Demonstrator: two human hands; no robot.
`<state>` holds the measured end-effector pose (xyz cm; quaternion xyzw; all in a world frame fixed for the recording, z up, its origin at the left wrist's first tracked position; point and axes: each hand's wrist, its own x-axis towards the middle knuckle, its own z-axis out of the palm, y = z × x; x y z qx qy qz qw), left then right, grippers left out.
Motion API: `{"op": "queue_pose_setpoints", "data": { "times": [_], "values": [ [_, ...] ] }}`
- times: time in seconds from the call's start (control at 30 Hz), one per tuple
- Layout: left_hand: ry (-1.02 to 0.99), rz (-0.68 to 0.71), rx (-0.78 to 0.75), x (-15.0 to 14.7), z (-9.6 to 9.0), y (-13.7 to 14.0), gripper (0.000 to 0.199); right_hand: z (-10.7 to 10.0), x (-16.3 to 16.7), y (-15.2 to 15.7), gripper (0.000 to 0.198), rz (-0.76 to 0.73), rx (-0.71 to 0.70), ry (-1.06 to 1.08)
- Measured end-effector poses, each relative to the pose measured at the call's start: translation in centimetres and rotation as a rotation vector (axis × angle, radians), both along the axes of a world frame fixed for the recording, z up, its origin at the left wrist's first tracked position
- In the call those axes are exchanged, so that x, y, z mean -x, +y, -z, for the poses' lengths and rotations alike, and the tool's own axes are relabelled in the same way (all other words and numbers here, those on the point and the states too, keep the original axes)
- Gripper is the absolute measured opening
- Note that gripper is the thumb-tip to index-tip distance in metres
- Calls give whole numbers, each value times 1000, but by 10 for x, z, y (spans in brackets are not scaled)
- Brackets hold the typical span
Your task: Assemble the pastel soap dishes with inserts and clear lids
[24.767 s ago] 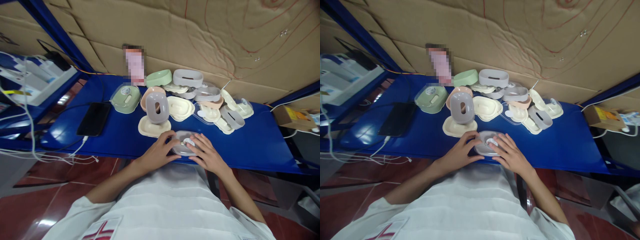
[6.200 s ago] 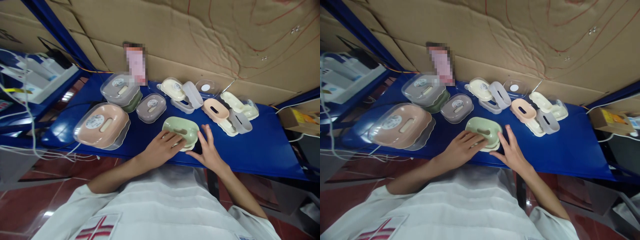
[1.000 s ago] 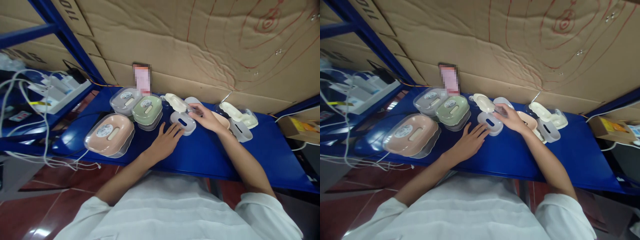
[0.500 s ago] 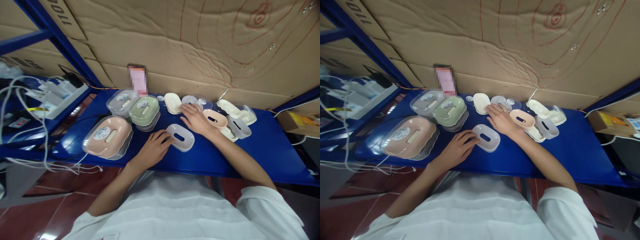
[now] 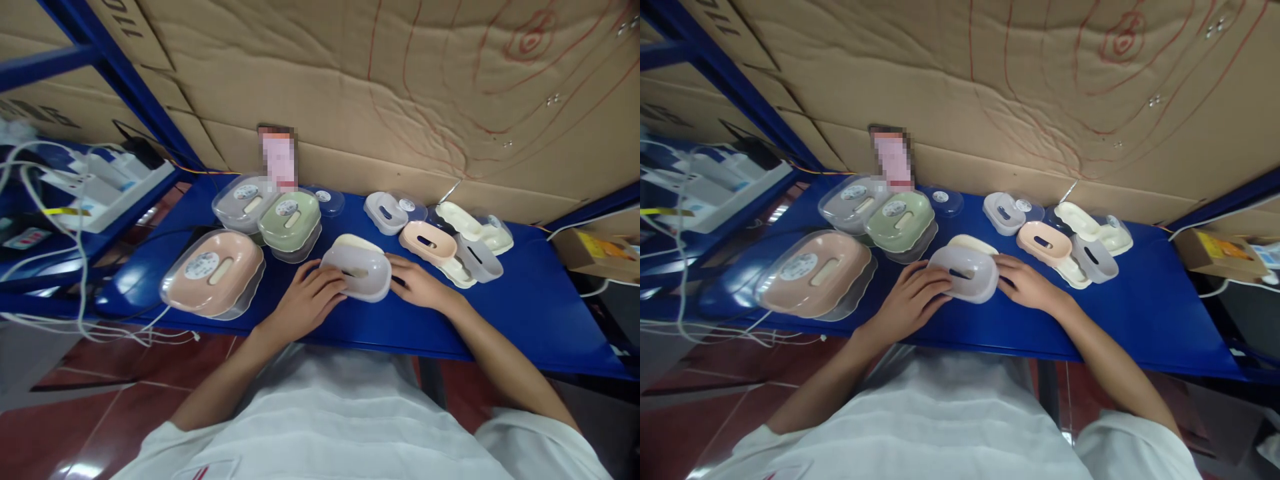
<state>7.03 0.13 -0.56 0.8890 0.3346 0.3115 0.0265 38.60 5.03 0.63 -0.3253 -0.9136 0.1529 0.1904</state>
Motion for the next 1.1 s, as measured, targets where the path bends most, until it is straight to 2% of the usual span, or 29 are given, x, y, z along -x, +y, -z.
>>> {"op": "queue_pose_setpoints", "data": {
  "times": [0.1, 0.17, 0.2, 0.3, 0.37, 0.47, 0.6, 0.83, 0.9, 1.1],
  "values": [
    [48, -102, -3, -2, 4, 3, 20, -3, -3, -9, 34, 175, -44, 120],
    [97, -106, -5, -4, 5, 4, 20, -8, -2, -12, 35, 285, -107, 161],
    [120, -94, -7, -6, 5, 4, 20, -11, 0, -14, 38, 277, -124, 141],
    [152, -60, -46, -11, 1, 4, 19, -14, 5, -20, 57, 97, -124, -26],
    [158, -64, -72, -16, -2, 4, 21, -11, 8, -23, 63, 28, -118, -116],
    [195, -53, -50, -21, -3, 4, 25, -5, 7, -24, 55, 51, -124, -140],
    [260, -9, -30, -20, 1, 3, 34, -1, 5, -23, 56, 43, -148, -187],
    [209, -12, -12, -8, 8, 4, 28, 7, 13, -20, 49, 26, -216, -208],
    [178, -23, -3, -6, 9, 5, 28, 6, 13, -9, 48, 94, -256, -191],
    [93, -73, 21, -5, 11, 6, 26, 4, 19, 35, 55, 498, -366, -263]
  ]
}}
